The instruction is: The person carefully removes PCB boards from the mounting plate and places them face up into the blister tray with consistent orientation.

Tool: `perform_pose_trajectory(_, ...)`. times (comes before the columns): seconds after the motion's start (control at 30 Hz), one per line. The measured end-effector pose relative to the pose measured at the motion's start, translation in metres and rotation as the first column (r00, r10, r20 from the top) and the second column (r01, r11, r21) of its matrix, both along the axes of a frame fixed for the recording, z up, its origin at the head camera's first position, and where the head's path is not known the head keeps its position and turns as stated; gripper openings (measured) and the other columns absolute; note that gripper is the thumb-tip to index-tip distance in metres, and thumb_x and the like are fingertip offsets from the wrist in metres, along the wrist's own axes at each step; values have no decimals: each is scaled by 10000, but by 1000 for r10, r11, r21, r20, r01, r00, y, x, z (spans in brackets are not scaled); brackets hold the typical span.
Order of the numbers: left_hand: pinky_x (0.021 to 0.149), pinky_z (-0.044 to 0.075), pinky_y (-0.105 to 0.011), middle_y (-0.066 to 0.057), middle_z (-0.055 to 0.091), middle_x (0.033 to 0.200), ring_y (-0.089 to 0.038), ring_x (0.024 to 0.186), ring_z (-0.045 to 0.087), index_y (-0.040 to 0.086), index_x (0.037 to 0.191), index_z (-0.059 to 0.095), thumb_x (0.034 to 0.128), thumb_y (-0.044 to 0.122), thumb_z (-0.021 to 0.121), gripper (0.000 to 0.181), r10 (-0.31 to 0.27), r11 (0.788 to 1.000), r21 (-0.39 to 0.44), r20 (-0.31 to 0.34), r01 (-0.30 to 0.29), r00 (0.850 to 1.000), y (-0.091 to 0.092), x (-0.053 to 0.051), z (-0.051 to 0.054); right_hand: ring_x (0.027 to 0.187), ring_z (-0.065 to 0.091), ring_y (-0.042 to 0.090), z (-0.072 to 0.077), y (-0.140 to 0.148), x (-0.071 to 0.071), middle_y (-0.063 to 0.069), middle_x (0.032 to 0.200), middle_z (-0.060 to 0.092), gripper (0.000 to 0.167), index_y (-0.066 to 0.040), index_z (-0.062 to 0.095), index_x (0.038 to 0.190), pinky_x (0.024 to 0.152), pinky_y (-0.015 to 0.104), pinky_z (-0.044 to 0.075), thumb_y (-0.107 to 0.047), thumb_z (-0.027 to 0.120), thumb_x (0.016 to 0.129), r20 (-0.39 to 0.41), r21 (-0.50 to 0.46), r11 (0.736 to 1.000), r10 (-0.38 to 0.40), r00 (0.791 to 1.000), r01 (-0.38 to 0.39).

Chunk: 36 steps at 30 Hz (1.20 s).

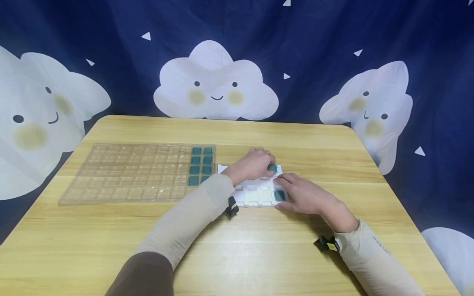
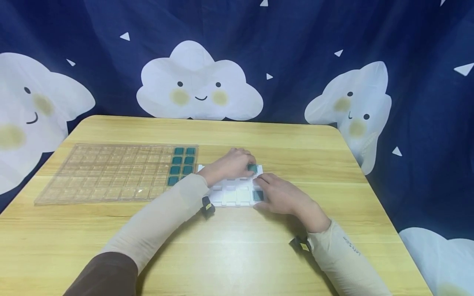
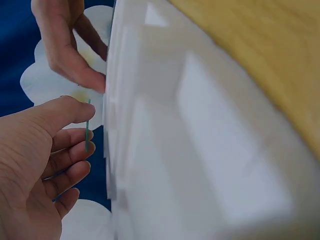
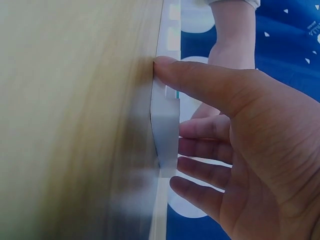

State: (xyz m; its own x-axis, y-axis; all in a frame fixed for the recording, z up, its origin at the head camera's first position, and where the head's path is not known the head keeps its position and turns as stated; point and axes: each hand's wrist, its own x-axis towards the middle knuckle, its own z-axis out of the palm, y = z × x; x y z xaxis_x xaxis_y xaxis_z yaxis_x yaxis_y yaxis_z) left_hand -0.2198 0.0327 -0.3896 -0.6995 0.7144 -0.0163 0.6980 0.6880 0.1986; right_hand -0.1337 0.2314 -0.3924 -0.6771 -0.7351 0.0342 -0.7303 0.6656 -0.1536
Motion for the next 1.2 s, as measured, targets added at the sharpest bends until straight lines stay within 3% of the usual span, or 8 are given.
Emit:
perform_pose_trajectory(0.27, 936, 408, -385, 35, 642, 1051, -154, 992, 553, 147, 1160, 683, 915, 361, 658, 326, 14, 1000, 21, 0, -14, 1000, -13, 1, 5, 1171, 534, 302, -1, 0, 0, 155, 1290, 550, 700, 21, 533, 1326, 986, 447, 463, -441, 732, 839, -9, 5, 1000, -1, 1000, 1)
perform_pose_trajectory(0.47, 979, 396, -389, 28, 648, 1140, -167, 1067, 551, 156, 1211, 662, 919, 387, 644, 372, 38, 999, 10, -4, -38, 999, -25, 2, 8, 1170, 536, 298, 0, 0, -1, 153, 1286, 552, 704, 20, 537, 1323, 991, 438, 461, -445, 737, 834, -17, 3, 1000, 5, 1000, -5)
perform_pose_trajectory(0.8, 1008, 386, -398, -12, 641, 1230, -212, 1160, 536, 132, 1237, 655, 914, 372, 665, 403, 28, 999, 29, -18, -27, 999, -39, 4, 16, 1196, 521, 304, -3, 1, -1, 153, 1304, 541, 717, 14, 526, 1338, 1018, 443, 439, -449, 737, 834, 0, 3, 1000, -6, 1000, 6)
perform_pose_trajectory(1.2, 1023, 375, -417, -18, 647, 1221, -223, 1165, 527, 123, 1234, 663, 909, 344, 676, 393, 63, 997, 46, -27, -62, 998, -64, 7, 24, 1219, 506, 310, -3, 1, -1, 153, 1327, 530, 723, 7, 517, 1354, 1031, 450, 426, -449, 735, 837, 18, 7, 1000, -21, 1000, 21)
